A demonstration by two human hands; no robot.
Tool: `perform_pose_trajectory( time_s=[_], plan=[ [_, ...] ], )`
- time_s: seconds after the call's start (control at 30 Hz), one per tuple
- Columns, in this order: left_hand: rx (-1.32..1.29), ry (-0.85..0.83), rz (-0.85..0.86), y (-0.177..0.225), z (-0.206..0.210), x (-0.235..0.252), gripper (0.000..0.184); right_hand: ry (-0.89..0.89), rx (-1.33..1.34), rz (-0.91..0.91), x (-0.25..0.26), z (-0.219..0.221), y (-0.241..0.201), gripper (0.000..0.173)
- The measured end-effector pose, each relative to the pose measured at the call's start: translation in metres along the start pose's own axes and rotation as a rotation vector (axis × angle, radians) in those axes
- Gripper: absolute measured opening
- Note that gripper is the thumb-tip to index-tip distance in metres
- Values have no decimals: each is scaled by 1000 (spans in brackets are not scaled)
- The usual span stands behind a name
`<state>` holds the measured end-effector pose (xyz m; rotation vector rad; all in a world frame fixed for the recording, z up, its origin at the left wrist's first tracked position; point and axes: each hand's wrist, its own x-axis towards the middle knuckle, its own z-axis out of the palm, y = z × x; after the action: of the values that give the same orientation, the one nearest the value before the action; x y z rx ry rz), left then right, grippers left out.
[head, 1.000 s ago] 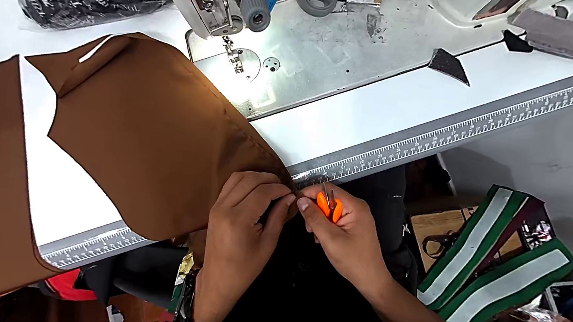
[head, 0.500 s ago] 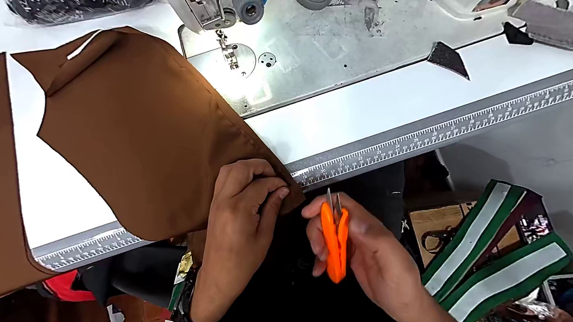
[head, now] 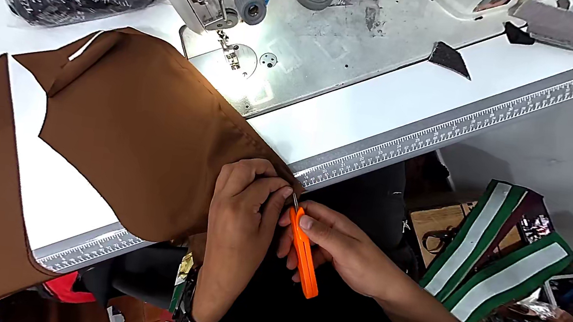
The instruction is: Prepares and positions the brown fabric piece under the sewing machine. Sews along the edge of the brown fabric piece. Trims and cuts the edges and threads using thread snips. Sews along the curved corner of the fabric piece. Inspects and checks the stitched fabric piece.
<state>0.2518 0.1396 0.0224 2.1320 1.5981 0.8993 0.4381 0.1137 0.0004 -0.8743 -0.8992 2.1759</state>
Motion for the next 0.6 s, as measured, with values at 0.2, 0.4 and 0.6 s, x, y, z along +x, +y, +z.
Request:
perform_pose_trajectory(
  time_s=[0.2, 0.4, 0.6],
  plan=[
    [0, 9, 7, 0, 1, 0, 15, -12, -30, -21, 0, -1, 0, 35],
    [9, 3, 5, -1, 0, 0, 15, 8, -45, -25, 0, 0, -1, 36],
    [14, 2, 3, -1, 0, 1, 15, 36, -99, -44, 1, 0, -2, 33]
  ],
)
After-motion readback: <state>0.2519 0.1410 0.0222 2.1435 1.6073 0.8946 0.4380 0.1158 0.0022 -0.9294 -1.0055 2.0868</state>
